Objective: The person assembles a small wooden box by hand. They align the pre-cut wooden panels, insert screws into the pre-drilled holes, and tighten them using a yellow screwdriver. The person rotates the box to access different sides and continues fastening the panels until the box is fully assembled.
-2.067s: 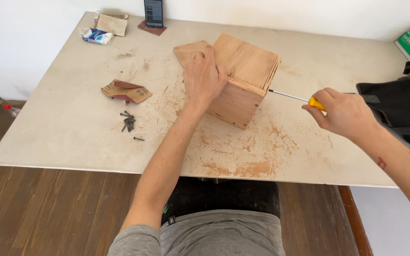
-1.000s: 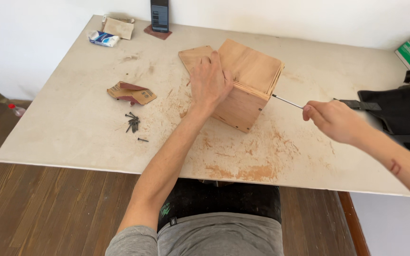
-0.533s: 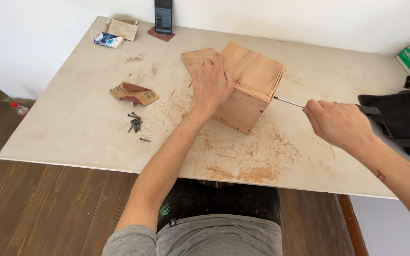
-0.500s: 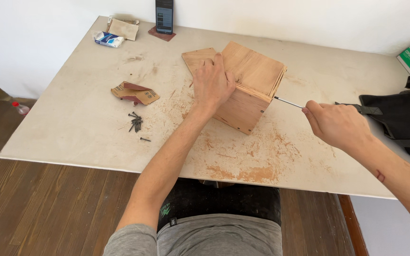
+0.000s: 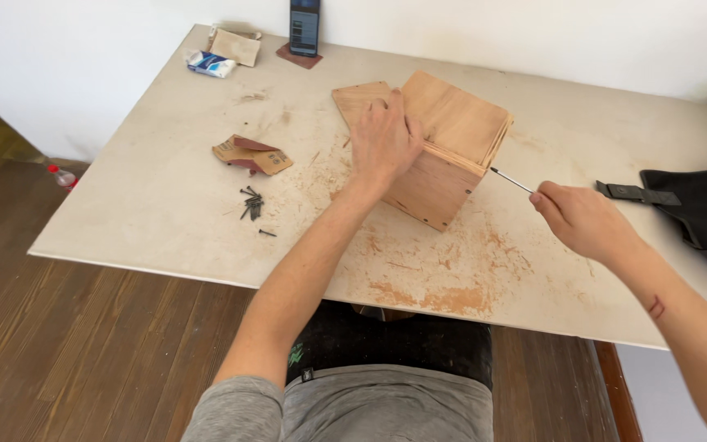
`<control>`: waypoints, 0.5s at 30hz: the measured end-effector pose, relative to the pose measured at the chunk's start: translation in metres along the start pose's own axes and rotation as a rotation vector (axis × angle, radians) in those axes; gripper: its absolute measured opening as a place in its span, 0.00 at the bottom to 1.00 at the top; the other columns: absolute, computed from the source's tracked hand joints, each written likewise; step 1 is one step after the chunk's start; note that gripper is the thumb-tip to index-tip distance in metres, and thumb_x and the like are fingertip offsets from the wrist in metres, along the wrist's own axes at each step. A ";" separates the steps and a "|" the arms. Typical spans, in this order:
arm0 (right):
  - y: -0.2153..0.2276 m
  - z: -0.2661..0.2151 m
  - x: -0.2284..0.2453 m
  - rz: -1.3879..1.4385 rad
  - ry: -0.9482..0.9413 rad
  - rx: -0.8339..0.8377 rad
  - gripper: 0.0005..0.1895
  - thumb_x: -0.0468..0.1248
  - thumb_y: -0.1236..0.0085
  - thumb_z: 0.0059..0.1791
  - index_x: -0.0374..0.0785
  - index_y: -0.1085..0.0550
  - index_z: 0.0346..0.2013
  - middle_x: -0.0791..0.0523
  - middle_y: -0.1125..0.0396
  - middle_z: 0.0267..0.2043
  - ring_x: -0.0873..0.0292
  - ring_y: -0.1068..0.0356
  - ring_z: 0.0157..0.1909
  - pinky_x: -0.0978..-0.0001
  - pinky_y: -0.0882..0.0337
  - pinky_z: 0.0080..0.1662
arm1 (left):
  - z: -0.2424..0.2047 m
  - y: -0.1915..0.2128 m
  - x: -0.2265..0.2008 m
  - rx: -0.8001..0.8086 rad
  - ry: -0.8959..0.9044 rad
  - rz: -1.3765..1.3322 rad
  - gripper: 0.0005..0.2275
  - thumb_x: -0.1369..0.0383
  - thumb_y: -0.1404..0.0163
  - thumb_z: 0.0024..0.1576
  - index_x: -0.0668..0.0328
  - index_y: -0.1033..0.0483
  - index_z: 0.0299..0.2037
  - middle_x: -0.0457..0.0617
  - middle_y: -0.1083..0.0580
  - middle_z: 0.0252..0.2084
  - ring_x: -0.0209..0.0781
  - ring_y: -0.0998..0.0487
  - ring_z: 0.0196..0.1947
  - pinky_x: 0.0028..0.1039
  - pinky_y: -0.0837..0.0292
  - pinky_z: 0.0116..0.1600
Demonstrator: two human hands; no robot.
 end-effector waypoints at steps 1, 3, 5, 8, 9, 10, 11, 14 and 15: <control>-0.012 -0.002 0.001 -0.001 0.011 -0.002 0.28 0.53 0.64 0.75 0.39 0.26 0.45 0.47 0.19 0.38 0.38 0.20 0.43 0.42 0.27 0.50 | 0.000 0.002 -0.002 -0.007 0.005 0.007 0.28 0.62 0.53 0.67 0.72 0.19 0.73 0.66 0.18 0.39 0.64 0.17 0.43 0.54 0.21 0.45; -0.035 -0.005 -0.005 -0.080 -0.119 -0.023 0.23 0.54 0.59 0.73 0.42 0.23 0.65 0.49 0.16 0.63 0.38 0.15 0.59 0.35 0.17 0.57 | 0.001 0.001 -0.004 0.046 0.079 -0.009 0.29 0.61 0.54 0.68 0.68 0.20 0.76 0.64 0.17 0.44 0.62 0.16 0.48 0.54 0.19 0.41; -0.061 -0.005 0.002 -0.049 -0.152 -0.028 0.21 0.49 0.55 0.73 0.41 0.24 0.73 0.48 0.18 0.65 0.43 0.14 0.53 0.47 0.12 0.51 | 0.001 0.003 -0.009 0.072 0.091 -0.040 0.28 0.62 0.55 0.69 0.71 0.21 0.76 0.63 0.17 0.44 0.57 0.17 0.45 0.49 0.19 0.41; -0.103 0.008 -0.014 -0.046 -0.194 -0.073 0.25 0.46 0.46 0.69 0.45 0.22 0.80 0.49 0.18 0.63 0.46 0.12 0.56 0.52 0.09 0.54 | -0.006 0.014 -0.024 0.081 0.128 -0.088 0.27 0.61 0.54 0.68 0.71 0.20 0.74 0.63 0.16 0.45 0.55 0.13 0.46 0.45 0.13 0.46; -0.119 0.013 -0.023 -0.071 -0.202 -0.110 0.27 0.49 0.41 0.66 0.50 0.18 0.80 0.51 0.16 0.60 0.44 0.12 0.64 0.45 0.10 0.64 | -0.011 0.020 -0.030 0.068 0.153 -0.102 0.27 0.59 0.53 0.66 0.68 0.19 0.72 0.64 0.17 0.46 0.58 0.09 0.50 0.47 0.08 0.50; -0.121 0.015 -0.022 -0.071 -0.200 -0.111 0.27 0.49 0.41 0.66 0.50 0.18 0.80 0.51 0.16 0.60 0.44 0.12 0.64 0.45 0.10 0.64 | -0.011 0.023 -0.035 0.066 0.153 -0.101 0.27 0.59 0.53 0.66 0.68 0.19 0.72 0.64 0.17 0.46 0.58 0.09 0.50 0.47 0.08 0.50; -0.122 0.016 -0.021 -0.044 -0.216 -0.134 0.26 0.48 0.38 0.65 0.52 0.17 0.79 0.52 0.15 0.60 0.46 0.13 0.65 0.47 0.11 0.65 | -0.010 0.026 -0.039 0.063 0.168 -0.101 0.28 0.59 0.53 0.66 0.69 0.19 0.72 0.64 0.17 0.45 0.57 0.09 0.49 0.46 0.07 0.49; -0.125 0.015 -0.017 -0.019 -0.231 -0.184 0.25 0.48 0.37 0.66 0.53 0.16 0.79 0.53 0.15 0.60 0.49 0.16 0.67 0.48 0.12 0.66 | -0.009 0.029 -0.047 0.056 0.199 -0.100 0.29 0.56 0.53 0.66 0.71 0.18 0.71 0.66 0.16 0.44 0.54 0.09 0.47 0.44 0.07 0.46; -0.125 0.013 -0.016 -0.023 -0.231 -0.210 0.25 0.48 0.38 0.67 0.53 0.16 0.79 0.54 0.16 0.61 0.50 0.18 0.69 0.47 0.12 0.67 | -0.010 0.028 -0.049 0.051 0.216 -0.100 0.30 0.55 0.52 0.66 0.72 0.18 0.71 0.66 0.16 0.43 0.53 0.09 0.46 0.43 0.07 0.45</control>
Point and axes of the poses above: each hand's wrist, its own z-axis towards the middle knuckle, its own y-axis out of the back of the hand, x = y × z, the point moved 4 cm from there along z, towards the middle knuckle
